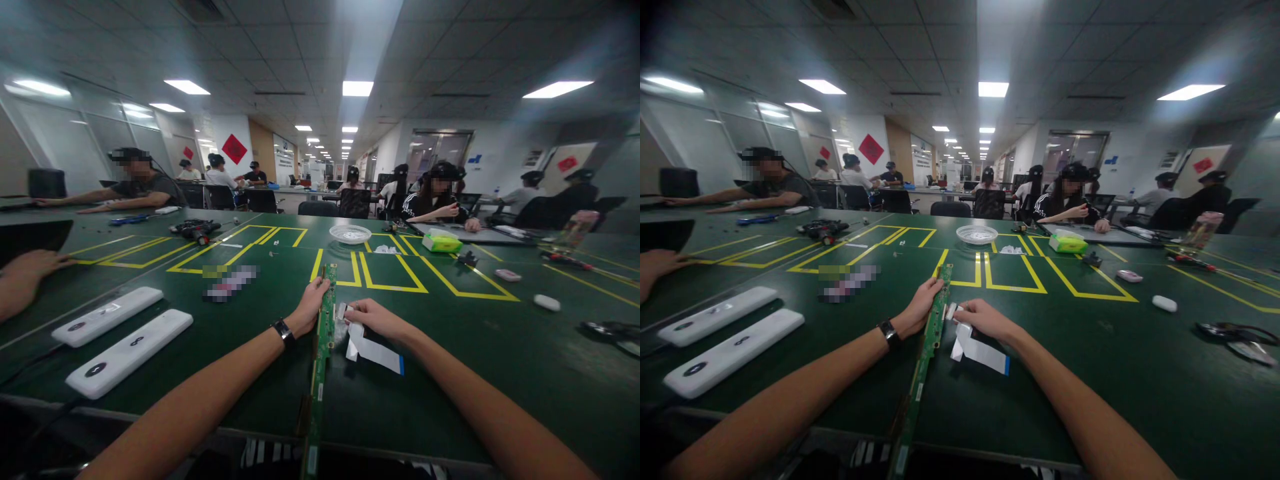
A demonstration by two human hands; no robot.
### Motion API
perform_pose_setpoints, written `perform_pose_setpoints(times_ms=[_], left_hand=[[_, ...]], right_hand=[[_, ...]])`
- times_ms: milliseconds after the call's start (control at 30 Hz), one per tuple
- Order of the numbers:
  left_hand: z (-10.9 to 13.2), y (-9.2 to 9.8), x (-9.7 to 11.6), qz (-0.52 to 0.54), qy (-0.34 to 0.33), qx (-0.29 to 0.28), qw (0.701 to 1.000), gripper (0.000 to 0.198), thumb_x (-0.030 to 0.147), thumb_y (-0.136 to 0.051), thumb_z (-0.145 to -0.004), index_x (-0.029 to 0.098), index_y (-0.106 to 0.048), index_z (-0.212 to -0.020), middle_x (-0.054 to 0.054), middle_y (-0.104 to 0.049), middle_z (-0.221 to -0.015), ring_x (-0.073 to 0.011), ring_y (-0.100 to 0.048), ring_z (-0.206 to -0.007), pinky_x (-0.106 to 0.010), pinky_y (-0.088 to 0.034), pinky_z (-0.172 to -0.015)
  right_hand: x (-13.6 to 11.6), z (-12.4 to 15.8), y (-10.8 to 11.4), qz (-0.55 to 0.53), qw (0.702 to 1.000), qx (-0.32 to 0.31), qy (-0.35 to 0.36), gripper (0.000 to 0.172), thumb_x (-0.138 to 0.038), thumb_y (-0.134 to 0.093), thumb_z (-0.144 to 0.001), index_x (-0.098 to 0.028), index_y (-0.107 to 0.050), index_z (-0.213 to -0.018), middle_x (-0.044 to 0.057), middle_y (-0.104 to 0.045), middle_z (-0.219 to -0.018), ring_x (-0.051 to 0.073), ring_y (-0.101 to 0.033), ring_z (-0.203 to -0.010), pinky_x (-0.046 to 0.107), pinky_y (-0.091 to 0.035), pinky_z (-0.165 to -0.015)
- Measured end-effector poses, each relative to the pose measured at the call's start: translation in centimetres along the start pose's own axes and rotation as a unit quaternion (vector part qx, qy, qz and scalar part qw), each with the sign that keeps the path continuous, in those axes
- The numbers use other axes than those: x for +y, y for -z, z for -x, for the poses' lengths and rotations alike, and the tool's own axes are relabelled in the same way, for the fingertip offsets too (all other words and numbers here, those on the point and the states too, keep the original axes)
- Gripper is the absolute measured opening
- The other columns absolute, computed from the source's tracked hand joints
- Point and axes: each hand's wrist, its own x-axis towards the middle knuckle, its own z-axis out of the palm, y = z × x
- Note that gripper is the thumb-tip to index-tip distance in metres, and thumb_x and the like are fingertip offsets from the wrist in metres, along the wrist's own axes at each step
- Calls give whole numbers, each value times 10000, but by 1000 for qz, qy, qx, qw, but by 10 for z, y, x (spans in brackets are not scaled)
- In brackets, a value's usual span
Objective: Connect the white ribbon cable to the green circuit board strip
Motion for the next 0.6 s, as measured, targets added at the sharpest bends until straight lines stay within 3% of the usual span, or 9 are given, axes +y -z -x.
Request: perform_pose_setpoints(times_ms=[600], left_hand=[[0,1,-3,-3,-22,5,1000,288,419,-656,-786,176,-510,-840,65,-518,-602,-66,-489,-451,-185,-438,-483]], right_hand=[[-2,1,-1,41,999,-6,-2,352,-478,-592,-825,-140,-597,-726,-32,-537,-586,79,-443,-514,214,-328,-512]])
